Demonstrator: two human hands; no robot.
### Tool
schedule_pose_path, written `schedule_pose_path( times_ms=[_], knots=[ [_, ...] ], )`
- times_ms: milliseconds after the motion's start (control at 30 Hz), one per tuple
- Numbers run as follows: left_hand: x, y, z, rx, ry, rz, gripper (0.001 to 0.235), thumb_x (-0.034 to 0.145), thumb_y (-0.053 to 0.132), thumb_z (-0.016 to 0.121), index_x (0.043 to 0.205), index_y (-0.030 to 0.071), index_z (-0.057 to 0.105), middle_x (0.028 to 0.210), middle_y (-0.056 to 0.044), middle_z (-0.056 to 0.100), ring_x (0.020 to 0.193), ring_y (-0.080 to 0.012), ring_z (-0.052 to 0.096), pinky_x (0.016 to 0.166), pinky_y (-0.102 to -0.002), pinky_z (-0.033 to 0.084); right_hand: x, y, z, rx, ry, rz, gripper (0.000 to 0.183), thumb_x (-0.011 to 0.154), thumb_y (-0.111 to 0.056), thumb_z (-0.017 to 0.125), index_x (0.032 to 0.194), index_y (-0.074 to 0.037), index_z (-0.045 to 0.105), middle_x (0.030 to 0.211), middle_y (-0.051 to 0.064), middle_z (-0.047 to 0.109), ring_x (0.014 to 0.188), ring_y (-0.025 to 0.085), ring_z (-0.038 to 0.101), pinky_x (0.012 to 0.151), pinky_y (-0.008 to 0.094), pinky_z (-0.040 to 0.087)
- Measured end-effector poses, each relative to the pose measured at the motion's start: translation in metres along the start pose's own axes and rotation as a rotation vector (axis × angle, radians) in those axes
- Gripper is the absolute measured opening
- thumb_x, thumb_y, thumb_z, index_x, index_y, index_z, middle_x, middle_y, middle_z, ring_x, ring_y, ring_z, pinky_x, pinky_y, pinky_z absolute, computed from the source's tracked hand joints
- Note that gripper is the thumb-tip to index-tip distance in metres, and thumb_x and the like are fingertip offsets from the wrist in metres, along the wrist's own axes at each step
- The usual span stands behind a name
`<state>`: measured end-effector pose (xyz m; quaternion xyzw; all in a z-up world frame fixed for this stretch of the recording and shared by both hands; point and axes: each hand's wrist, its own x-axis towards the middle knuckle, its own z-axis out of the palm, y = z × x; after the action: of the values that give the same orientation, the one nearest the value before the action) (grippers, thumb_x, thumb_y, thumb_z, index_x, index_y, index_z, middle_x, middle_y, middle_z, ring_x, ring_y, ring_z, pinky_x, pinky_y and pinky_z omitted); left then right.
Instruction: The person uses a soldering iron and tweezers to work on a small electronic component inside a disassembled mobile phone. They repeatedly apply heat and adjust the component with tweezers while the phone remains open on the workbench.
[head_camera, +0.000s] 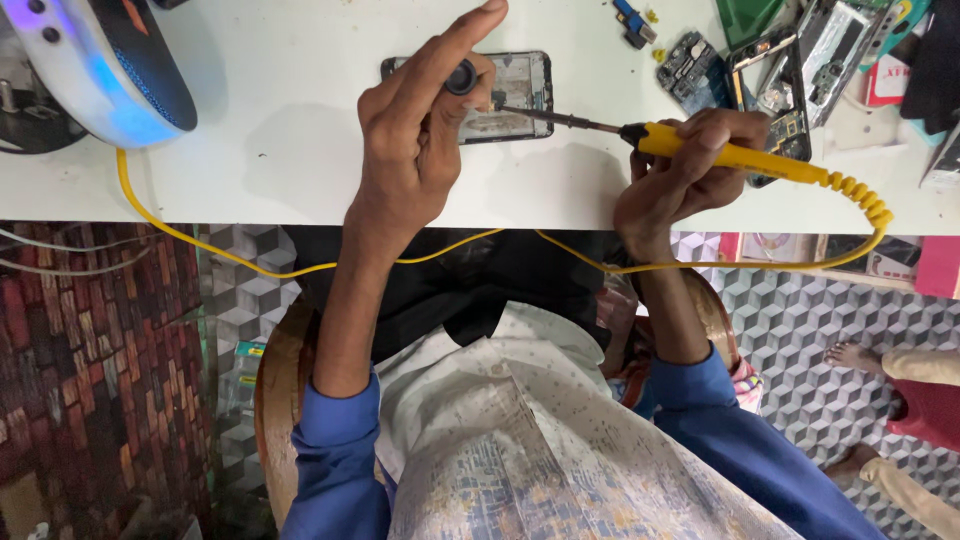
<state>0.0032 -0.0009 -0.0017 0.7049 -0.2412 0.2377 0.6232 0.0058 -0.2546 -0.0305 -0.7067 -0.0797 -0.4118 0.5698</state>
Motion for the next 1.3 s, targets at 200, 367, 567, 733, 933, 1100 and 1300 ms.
schedule_pose_path(
  times_ms=[200,367,567,733,933,1100,1300],
  knots=[
    [-0.002,-0.003,0.001,-0.026,0.005,0.013,0.039,0.122,0.009,0.051,0.158,0.023,0.044,0.097,-0.002,0.068,0.074,-0.0058,0.059,0.064,-0.025,0.047,0.009,-0.007,-0.001,-0.107,-0.076,-0.123,0.041,0.114,-0.036,0.052,0.09,-0.003,0.051,0.089,0.008,0.051,0.062,0.014,0.047,0.055,0.03,0.038],
    [-0.002,-0.005,0.001,-0.046,0.02,0.065,0.042,0.124,0.007,0.049,0.161,0.026,0.041,0.099,-0.002,0.066,0.082,-0.0068,0.064,0.072,-0.026,0.054,0.026,-0.013,0.011,-0.22,-0.138,-0.305,0.036,0.113,-0.029,0.05,0.084,-0.006,0.051,0.075,0.003,0.049,0.059,0.011,0.04,0.052,0.029,0.035],
    [-0.002,0.0,0.001,-0.039,0.005,-0.015,0.039,0.121,0.001,0.05,0.156,0.019,0.046,0.1,-0.006,0.069,0.076,-0.0076,0.061,0.066,-0.025,0.048,0.045,-0.053,0.023,-0.399,-0.451,-0.314,0.03,0.121,-0.022,0.049,0.097,-0.004,0.055,0.082,0.004,0.052,0.066,0.017,0.043,0.066,0.034,0.035],
    [0.001,0.004,-0.001,-0.036,0.012,0.042,0.041,0.122,0.003,0.05,0.158,0.021,0.043,0.105,-0.006,0.069,0.081,-0.0076,0.062,0.07,-0.026,0.051,0.054,-0.083,0.033,-0.335,-0.617,-0.18,0.021,0.118,-0.016,0.051,0.103,-0.003,0.054,0.089,0.003,0.053,0.071,0.013,0.049,0.068,0.031,0.038],
    [0.0,0.003,0.001,-0.06,0.009,0.011,0.035,0.123,0.007,0.05,0.155,0.02,0.044,0.095,-0.003,0.063,0.078,-0.0078,0.058,0.069,-0.027,0.048,0.049,-0.086,0.036,-0.375,-0.647,-0.231,0.019,0.118,-0.013,0.056,0.103,-0.001,0.055,0.09,0.006,0.054,0.074,0.016,0.049,0.077,0.032,0.035],
    [-0.001,-0.001,0.001,-0.043,0.003,0.012,0.04,0.12,0.009,0.052,0.158,0.021,0.045,0.091,-0.002,0.064,0.075,-0.0073,0.059,0.066,-0.026,0.048,0.044,-0.081,0.037,-0.396,-0.626,-0.284,0.02,0.12,-0.014,0.059,0.102,-0.003,0.058,0.093,0.007,0.056,0.071,0.016,0.048,0.081,0.034,0.033],
    [0.0,0.0,0.001,-0.005,0.02,0.088,0.039,0.123,0.003,0.048,0.157,0.022,0.043,0.098,-0.003,0.067,0.08,-0.0076,0.062,0.071,-0.026,0.051,0.053,-0.089,0.036,-0.625,-0.646,-0.558,0.011,0.117,-0.012,0.06,0.11,-0.004,0.063,0.095,0.005,0.06,0.079,0.017,0.052,0.088,0.039,0.028]
  ],
)
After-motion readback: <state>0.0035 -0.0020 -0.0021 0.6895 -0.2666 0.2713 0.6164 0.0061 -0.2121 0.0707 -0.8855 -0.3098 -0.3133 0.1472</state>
